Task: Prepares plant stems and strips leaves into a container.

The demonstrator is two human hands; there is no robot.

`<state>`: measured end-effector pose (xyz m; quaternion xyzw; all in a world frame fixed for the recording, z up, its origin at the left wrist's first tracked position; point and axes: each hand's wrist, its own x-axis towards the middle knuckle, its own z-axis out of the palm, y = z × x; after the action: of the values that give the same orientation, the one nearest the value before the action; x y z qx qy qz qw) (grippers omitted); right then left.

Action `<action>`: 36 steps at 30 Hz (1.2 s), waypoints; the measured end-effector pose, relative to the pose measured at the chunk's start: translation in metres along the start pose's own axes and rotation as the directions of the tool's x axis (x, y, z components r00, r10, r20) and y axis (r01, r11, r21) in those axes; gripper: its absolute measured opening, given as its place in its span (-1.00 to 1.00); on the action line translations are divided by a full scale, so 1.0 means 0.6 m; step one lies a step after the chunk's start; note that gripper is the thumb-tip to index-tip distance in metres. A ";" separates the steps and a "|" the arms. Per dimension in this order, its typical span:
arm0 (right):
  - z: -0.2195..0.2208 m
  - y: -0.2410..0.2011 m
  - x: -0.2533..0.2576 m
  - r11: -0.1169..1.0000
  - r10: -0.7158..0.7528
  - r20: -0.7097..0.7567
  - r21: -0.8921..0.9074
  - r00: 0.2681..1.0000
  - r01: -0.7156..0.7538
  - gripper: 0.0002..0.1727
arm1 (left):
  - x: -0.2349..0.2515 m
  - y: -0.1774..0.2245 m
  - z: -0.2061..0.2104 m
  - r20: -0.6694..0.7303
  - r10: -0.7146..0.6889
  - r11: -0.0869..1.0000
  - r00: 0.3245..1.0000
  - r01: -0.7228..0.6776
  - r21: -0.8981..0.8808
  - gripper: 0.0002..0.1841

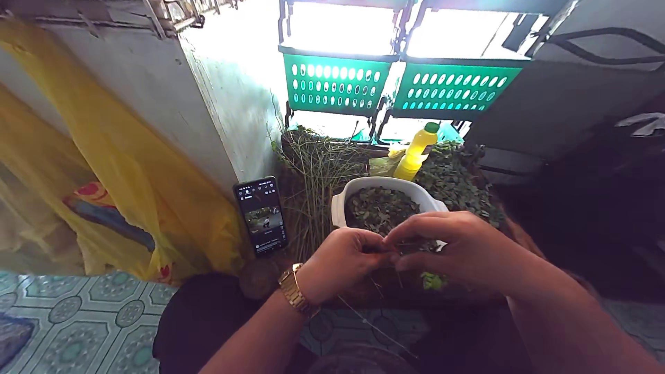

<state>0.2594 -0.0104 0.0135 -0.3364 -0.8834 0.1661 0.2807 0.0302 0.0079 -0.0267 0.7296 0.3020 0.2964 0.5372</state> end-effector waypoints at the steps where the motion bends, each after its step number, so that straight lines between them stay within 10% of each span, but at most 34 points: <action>1: 0.000 0.000 -0.001 1.000 0.007 -0.005 0.009 1.000 -0.007 -0.80 | 0.000 -0.001 0.001 0.012 0.004 1.000 1.000 -0.004 -0.003 -0.92; 20: -0.019 0.025 -0.011 0.890 0.277 0.208 0.312 0.938 -0.332 -0.90 | 0.000 0.010 -0.004 0.088 -0.128 0.987 0.988 0.118 0.114 -0.88; 31: -0.029 0.103 -0.002 0.833 0.538 0.017 0.147 0.843 -0.534 -0.79 | -0.006 0.003 -0.038 -0.175 -0.134 0.985 0.975 0.151 0.085 -0.84; 36: 0.001 0.052 -0.006 0.821 0.419 -0.005 0.428 0.908 -0.377 -0.82 | -0.005 0.005 -0.033 -0.263 -0.123 0.989 0.957 0.142 0.052 -0.83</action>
<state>0.2774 0.0095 -0.0035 -0.4533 -0.7223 0.3891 0.3485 0.0136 0.0170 -0.0192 0.6812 0.4281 0.3418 0.4855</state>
